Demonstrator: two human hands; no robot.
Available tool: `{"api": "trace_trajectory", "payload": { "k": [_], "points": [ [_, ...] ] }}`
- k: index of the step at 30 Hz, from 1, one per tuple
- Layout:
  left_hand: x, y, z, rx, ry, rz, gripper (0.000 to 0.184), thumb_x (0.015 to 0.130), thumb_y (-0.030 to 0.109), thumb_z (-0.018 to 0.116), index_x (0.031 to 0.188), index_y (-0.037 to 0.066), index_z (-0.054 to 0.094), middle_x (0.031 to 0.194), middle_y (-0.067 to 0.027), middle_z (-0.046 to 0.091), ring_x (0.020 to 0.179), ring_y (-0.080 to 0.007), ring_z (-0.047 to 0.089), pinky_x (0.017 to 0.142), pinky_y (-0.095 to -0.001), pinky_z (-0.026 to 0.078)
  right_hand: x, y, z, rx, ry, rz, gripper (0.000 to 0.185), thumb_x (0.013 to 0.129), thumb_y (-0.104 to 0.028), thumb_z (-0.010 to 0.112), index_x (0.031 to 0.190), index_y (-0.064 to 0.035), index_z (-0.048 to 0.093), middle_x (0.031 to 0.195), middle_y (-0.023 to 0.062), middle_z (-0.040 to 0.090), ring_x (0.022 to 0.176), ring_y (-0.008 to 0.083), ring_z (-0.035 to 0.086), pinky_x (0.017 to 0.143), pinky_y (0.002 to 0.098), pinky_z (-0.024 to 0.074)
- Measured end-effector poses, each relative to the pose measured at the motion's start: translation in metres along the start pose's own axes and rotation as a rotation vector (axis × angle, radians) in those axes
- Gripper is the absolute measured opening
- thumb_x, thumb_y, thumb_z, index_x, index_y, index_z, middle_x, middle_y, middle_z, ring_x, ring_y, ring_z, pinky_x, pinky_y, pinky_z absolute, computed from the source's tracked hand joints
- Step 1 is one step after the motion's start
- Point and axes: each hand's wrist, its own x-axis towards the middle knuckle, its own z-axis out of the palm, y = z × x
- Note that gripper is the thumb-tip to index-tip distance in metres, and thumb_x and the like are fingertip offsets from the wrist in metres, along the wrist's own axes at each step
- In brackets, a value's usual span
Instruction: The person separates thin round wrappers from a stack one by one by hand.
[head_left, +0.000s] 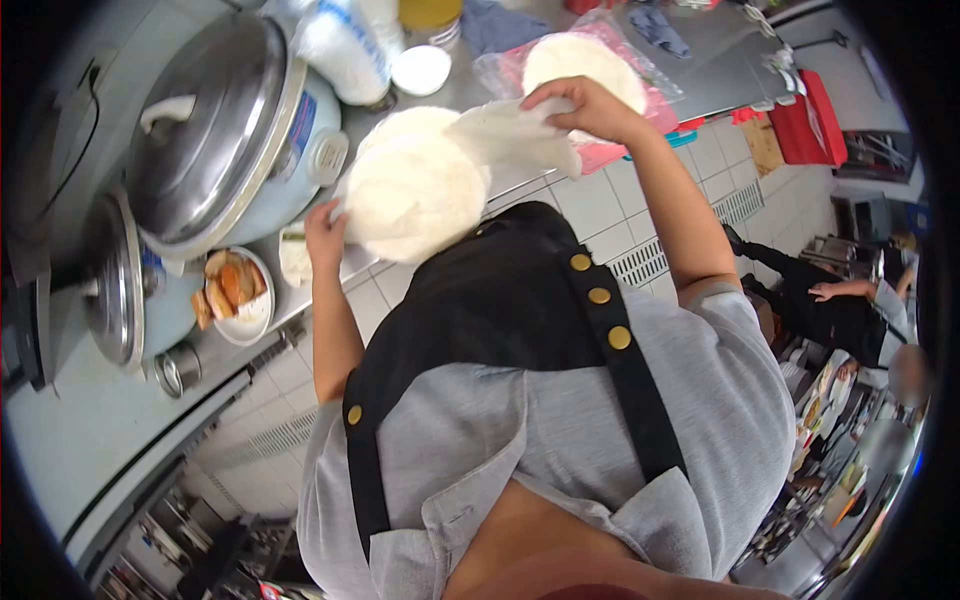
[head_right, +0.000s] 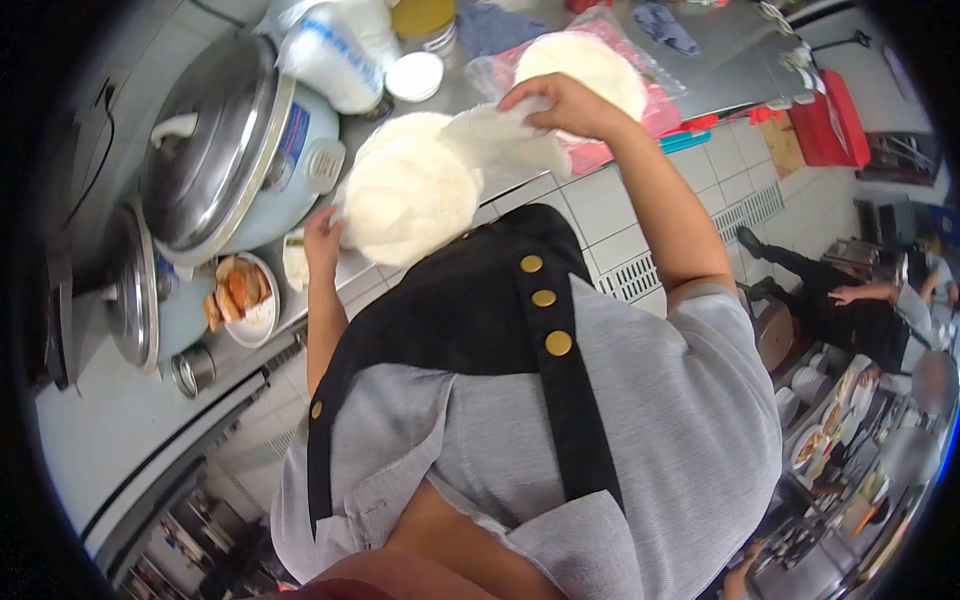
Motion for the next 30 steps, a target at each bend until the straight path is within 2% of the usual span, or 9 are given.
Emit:
{"api": "trace_trajectory", "payload": {
  "k": [2,6,10,12,13,18,22,25,30],
  "points": [
    [-0.006,-0.008,0.001,0.02,0.092,0.061,0.036,0.079,0.006,0.075,0.115,0.009,0.071,0.123,-0.0167,0.059,0.096,-0.0243,0.058,0.084,-0.0323,0.052,-0.005,-0.017,0.003,-0.143,-0.036,0.054,0.052,0.075,0.008,0.06,0.123,-0.0105,0.069,0.117,0.007,0.068,0.099,0.0172,0.063,0.088,0.0307,0.053],
    [-0.014,-0.013,0.008,-0.201,0.111,-0.06,0.032,0.085,0.005,0.072,0.116,0.008,0.069,0.134,-0.0187,0.051,0.101,-0.022,0.061,0.084,-0.0316,0.053,-0.002,-0.037,0.003,-0.372,-0.076,0.05,0.061,0.073,0.004,0.061,0.13,-0.0184,0.065,0.117,0.0105,0.068,0.099,0.0216,0.064,0.091,0.0313,0.0514],
    [-0.012,0.023,0.006,-0.237,0.088,-0.074,0.032,0.087,0.004,0.069,0.118,0.006,0.068,0.14,-0.0186,0.046,0.097,-0.0197,0.063,0.084,-0.0307,0.052,-0.005,-0.071,-0.017,-0.498,0.007,-0.067,0.073,0.075,0.003,0.06,0.142,-0.0242,0.054,0.118,0.011,0.066,0.103,0.0246,0.063,0.098,0.0343,0.0483],
    [-0.01,0.043,0.004,-0.151,0.103,-0.092,0.031,0.087,0.003,0.068,0.118,0.005,0.067,0.141,-0.0182,0.044,0.091,-0.0184,0.065,0.084,-0.0302,0.053,-0.009,-0.075,-0.036,-0.362,0.244,-0.266,0.075,0.077,0.006,0.06,0.144,-0.0264,0.052,0.126,0.0088,0.061,0.109,0.0224,0.06,0.098,0.032,0.0489],
    [-0.009,0.048,0.004,-0.142,0.112,-0.068,0.031,0.088,0.003,0.068,0.118,0.005,0.067,0.139,-0.0185,0.045,0.09,-0.018,0.065,0.084,-0.0291,0.052,-0.013,-0.076,-0.048,-0.248,0.259,-0.198,0.075,0.08,0.008,0.06,0.146,-0.0237,0.049,0.138,0.0062,0.054,0.117,0.0183,0.056,0.097,0.0303,0.0504],
    [-0.012,0.061,0.007,-0.067,0.102,-0.042,0.029,0.088,0.004,0.068,0.117,0.005,0.068,0.139,-0.019,0.045,0.09,-0.0171,0.065,0.083,-0.0291,0.053,-0.039,-0.035,-0.088,-0.091,0.477,-0.17,0.073,0.081,0.009,0.061,0.149,-0.0131,0.044,0.148,0.0067,0.045,0.125,0.0148,0.051,0.092,0.0292,0.0541],
    [-0.022,0.062,0.011,-0.017,0.083,-0.022,0.028,0.088,0.003,0.068,0.116,0.006,0.069,0.139,-0.0193,0.045,0.089,-0.0161,0.064,0.083,-0.0292,0.053,-0.056,0.08,-0.104,0.384,0.622,0.174,0.08,0.078,0.009,0.065,0.151,-0.0077,0.038,0.143,0.0103,0.05,0.101,0.0168,0.064,0.079,0.0286,0.0586],
    [-0.028,0.068,0.016,0.006,0.055,-0.043,0.027,0.088,0.004,0.068,0.115,0.007,0.069,0.139,-0.0187,0.046,0.089,-0.0159,0.063,0.083,-0.0296,0.053,-0.066,0.149,-0.092,0.255,0.714,0.45,0.086,0.074,0.008,0.067,0.153,-0.0068,0.036,0.132,0.0078,0.058,0.089,0.0134,0.065,0.076,0.029,0.056],
    [-0.034,0.083,0.018,0.055,0.034,-0.074,0.027,0.088,0.006,0.068,0.115,0.008,0.069,0.139,-0.0175,0.046,0.089,-0.0173,0.062,0.084,-0.0314,0.053,-0.071,0.159,-0.099,-0.018,0.626,0.451,0.091,0.069,0.004,0.071,0.152,-0.0054,0.036,0.13,0.0109,0.06,0.088,0.0167,0.065,0.074,0.0295,0.055]
  ]
}}
